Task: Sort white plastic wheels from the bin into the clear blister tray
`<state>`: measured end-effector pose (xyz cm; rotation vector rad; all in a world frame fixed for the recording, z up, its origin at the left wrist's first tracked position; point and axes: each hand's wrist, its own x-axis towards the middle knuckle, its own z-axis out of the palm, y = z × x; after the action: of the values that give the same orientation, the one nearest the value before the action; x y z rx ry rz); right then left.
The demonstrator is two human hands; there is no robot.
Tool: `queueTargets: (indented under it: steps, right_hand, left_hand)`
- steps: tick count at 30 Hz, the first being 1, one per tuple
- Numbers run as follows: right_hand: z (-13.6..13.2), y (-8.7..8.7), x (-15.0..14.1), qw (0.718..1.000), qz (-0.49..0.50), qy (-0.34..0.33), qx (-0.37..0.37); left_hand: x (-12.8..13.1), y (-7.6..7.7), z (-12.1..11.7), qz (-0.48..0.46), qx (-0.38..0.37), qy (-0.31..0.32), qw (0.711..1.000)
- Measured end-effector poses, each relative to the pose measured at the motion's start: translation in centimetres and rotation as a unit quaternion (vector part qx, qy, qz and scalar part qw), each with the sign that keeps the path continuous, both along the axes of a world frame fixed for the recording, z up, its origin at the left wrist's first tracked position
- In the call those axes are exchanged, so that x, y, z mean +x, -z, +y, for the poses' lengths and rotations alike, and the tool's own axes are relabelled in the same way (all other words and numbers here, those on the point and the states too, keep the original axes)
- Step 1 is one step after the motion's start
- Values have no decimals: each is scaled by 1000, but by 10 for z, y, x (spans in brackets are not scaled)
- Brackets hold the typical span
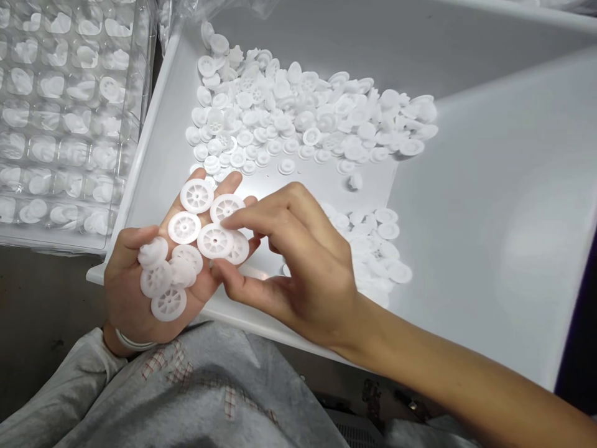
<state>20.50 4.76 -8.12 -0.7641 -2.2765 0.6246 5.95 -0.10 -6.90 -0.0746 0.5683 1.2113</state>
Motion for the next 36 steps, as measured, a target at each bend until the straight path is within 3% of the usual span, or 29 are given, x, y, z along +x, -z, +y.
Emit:
queueTargets:
  steps: [19, 28, 36]
  right_hand:
    - [-2, -2, -2, 999, -24, 20, 23]
    - [-2, -4, -1, 998, -22, 18, 61]
    - [-5, -3, -2, 998, -7, 17, 58]
  left_hand:
    - [-3, 1, -2, -29, 37, 24, 999]
    - [-7, 10, -6, -58, 104, 30, 992]
    - [-7, 12, -8, -66, 102, 7, 993]
